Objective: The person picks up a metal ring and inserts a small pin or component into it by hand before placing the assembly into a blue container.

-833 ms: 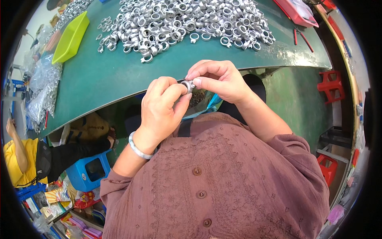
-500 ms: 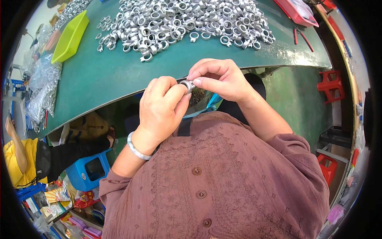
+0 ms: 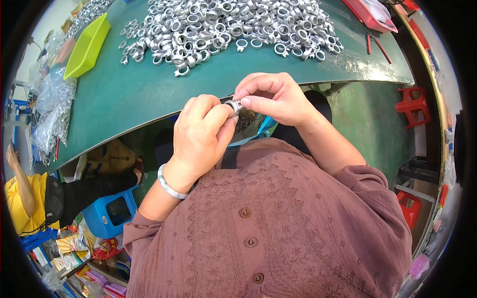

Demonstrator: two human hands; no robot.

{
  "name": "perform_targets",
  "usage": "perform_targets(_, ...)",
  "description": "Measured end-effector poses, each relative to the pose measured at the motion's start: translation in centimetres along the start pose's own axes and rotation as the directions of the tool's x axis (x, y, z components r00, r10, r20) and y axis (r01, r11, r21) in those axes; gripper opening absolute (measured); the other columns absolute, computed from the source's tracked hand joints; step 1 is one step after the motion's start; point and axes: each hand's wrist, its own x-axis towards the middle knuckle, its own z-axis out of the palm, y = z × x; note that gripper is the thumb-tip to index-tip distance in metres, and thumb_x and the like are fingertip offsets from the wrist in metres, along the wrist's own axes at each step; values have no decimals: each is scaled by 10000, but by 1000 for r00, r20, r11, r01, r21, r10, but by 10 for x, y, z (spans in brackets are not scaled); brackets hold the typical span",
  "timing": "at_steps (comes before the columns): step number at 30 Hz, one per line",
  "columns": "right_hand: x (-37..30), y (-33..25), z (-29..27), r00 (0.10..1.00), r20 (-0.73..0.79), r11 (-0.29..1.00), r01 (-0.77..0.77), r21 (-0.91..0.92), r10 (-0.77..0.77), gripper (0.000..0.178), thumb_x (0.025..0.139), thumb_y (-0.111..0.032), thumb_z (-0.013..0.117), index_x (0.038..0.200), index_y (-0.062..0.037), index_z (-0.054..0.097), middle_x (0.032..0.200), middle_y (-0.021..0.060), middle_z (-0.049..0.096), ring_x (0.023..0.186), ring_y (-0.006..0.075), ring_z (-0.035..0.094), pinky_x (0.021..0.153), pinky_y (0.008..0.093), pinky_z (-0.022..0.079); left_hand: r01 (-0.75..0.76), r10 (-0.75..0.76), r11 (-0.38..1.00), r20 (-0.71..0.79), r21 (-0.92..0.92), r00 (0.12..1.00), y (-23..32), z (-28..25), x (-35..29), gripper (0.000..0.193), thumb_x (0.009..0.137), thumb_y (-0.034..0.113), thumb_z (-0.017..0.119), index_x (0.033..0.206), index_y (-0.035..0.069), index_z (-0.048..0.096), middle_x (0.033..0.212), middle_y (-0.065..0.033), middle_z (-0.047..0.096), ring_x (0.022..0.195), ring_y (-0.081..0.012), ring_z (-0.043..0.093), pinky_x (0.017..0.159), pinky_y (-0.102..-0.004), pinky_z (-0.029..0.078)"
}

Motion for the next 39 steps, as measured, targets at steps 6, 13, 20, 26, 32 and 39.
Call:
perform_targets(6,0,2,-1,1000,5,1000,-5,18,5,80,775,19,578,837,25,628,878,81,597,773,114,551,682,226,443,26,-25,999,16,-34,1000,-1,0,0,163,646,46,664,766,72,557,765,-66,504,678,-248,510,578,-339,425)
perform_targets(13,1,-1,-1,997,10,996,-75,56,75,93,789,13,571,867,27,620,892,72,586,792,111,550,696,229,445,173,-153,946,93,-276,984,-3,0,-2,117,726,1,629,774,20,524,772,-62,522,638,-147,508,566,-239,414)
perform_targets(20,0,0,-1,995,19,990,-96,105,94,99,801,11,568,891,21,608,894,58,579,803,102,546,702,225,442,248,-208,893,144,-374,967,-2,-1,-2,101,763,9,606,800,5,512,764,-52,506,641,-117,494,582,-220,411)
perform_targets(26,0,3,1,995,29,982,-101,161,98,111,804,1,575,910,13,602,895,45,579,808,92,543,704,219,441,284,-250,837,134,-468,959,-3,3,-5,87,788,22,597,814,-1,518,777,-35,512,654,-91,483,594,-204,403)
perform_targets(32,-1,4,3,992,48,975,-127,181,120,166,795,-72,622,944,-2,597,840,29,616,790,84,564,734,230,464,372,-357,737,142,-564,923,-5,8,-7,93,760,38,625,800,9,547,754,-57,537,642,-127,529,601,-234,440)
perform_targets(39,-2,7,12,995,38,965,-100,244,94,221,776,-61,650,977,-6,576,877,36,609,819,89,561,768,244,467,350,-355,711,118,-610,927,-13,16,-10,98,753,45,642,807,17,565,759,-54,543,646,-123,523,601,-231,435)
